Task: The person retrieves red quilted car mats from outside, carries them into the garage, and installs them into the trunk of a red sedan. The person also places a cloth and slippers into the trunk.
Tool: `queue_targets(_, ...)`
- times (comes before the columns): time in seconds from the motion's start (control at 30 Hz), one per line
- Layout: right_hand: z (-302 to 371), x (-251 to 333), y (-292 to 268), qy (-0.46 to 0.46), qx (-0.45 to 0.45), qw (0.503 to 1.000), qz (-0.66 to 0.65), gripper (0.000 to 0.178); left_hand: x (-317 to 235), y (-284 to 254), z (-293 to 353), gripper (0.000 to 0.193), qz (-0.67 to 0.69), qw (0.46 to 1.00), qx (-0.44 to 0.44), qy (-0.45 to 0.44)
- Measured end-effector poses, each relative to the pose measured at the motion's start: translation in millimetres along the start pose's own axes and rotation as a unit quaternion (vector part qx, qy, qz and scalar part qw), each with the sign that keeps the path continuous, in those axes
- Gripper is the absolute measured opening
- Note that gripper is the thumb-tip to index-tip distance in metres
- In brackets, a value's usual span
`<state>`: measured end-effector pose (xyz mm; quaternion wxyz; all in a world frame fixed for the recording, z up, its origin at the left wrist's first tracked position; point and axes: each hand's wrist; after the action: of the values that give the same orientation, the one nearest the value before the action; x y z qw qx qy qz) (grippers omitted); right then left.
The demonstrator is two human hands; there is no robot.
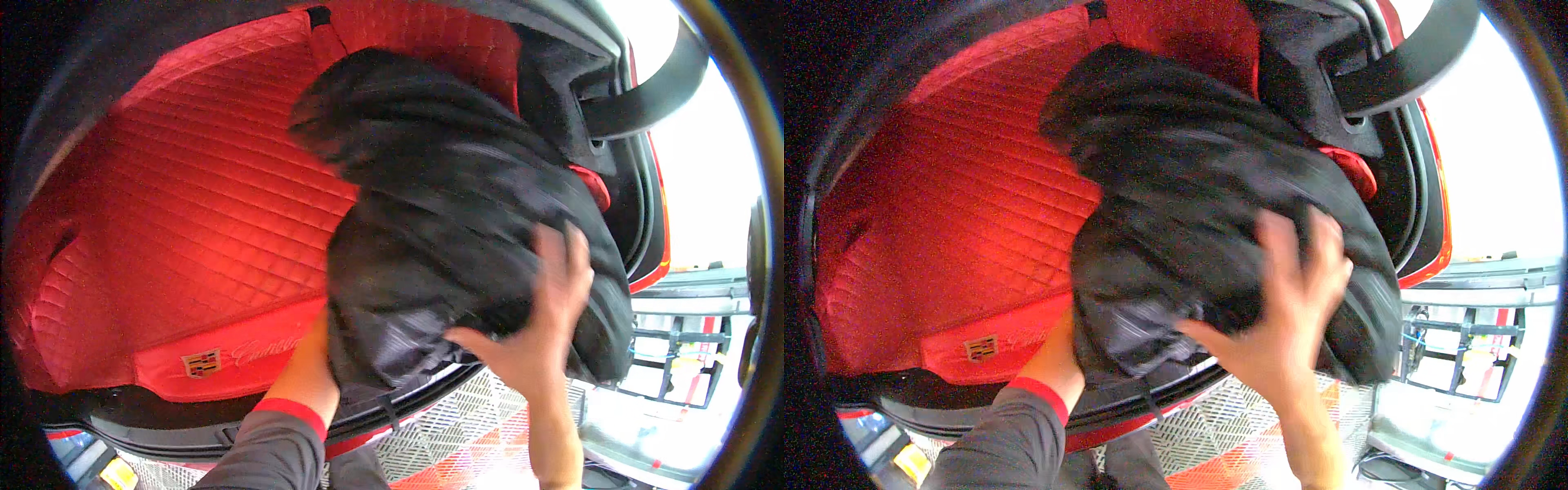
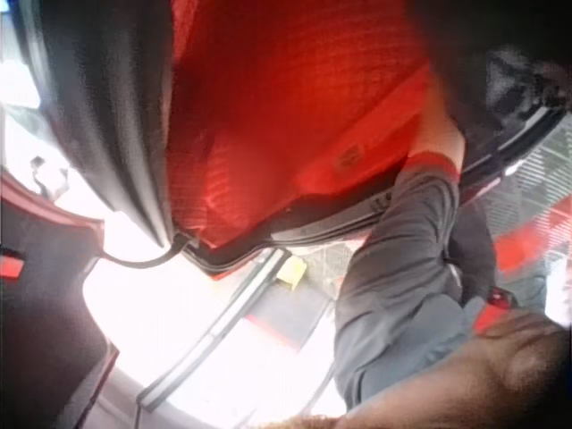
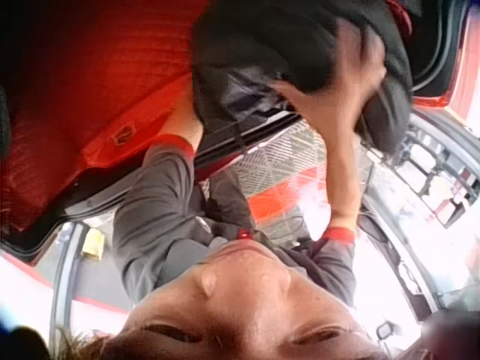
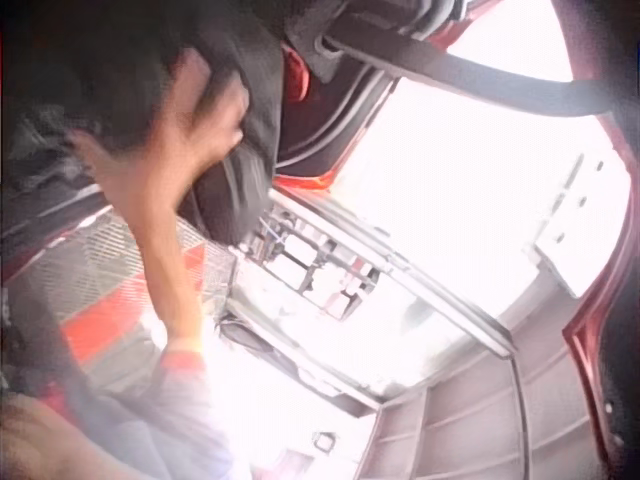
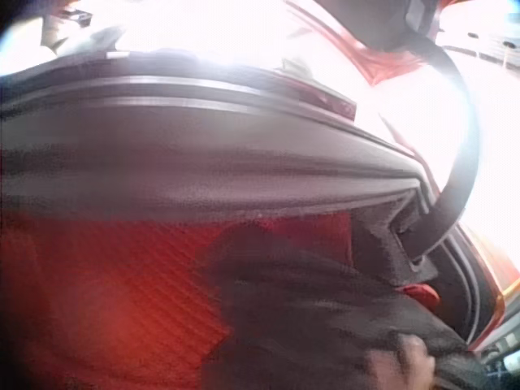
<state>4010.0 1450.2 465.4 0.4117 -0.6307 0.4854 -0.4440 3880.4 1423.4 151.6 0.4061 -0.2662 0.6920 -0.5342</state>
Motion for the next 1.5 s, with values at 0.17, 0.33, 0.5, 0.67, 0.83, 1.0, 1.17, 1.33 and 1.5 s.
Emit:
queue_targets(0.17, -51.1, -26.8, 158.9, -0.041, 0.132, 0.990, -0.003, 0.056, 13.1, -23.4, 40.7, 0.043, 0.088, 0.996, 0.031, 0.014)
queue_targets(0.33, -119.7, -199.4, 155.9, 0.092, 0.192, 0.960, 0.180, 0.031, 46.8, -40.4, 117.7, 0.043, 0.354, 0.935, 0.017, -0.019)
queue_targets(0.5, -120.5, -214.3, 180.6, 0.221, 0.249, 0.930, 0.157, 0.035, 70.9, -109.1, 126.5, 0.063, 0.621, 0.719, -0.271, -0.156)
queue_targets(0.67, -124.6, -168.0, 139.6, 0.258, 0.187, 0.942, -0.104, 0.042, 7.0, -98.3, 41.4, 0.113, 0.600, 0.789, -0.084, -0.100)
queue_targets(0.83, -66.7, -95.4, 72.9, 0.207, 0.019, 0.818, -0.537, 0.047, -42.1, -82.7, -0.7, 0.066, 0.107, 0.978, 0.100, -0.150)
queue_targets(1.0, -50.4, -77.1, 120.4, -0.040, 0.178, 0.951, 0.250, 0.055, -52.9, -69.2, 3.0, 0.065, 0.159, 0.973, -0.066, -0.154)
queue_targets(1.17, -37.8, -146.6, 153.4, -0.059, 0.106, 0.951, 0.284, 0.060, 35.7, -108.8, 129.8, 0.053, 0.374, 0.909, 0.123, 0.138)
queue_targets(1.33, -43.5, -67.3, 120.1, 0.045, 0.201, 0.896, 0.393, 0.060, 204.9, -144.9, 333.3, 0.049, 0.135, 0.979, 0.061, -0.143)
queue_targets(1.5, -10.1, 101.6, 149.9, -0.133, 0.186, 0.950, 0.214, 0.062, 366.0, -212.1, 542.3, 0.063, -0.341, 0.822, 0.177, -0.420)
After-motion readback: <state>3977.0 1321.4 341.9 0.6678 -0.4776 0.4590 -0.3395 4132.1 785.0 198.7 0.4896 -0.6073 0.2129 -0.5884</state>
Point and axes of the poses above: each hand's wrist, its own z-axis away from the middle knuckle, its own y-axis out of the palm, x = y × z, and after that the axes turned 3 degrees about -z, right-handed
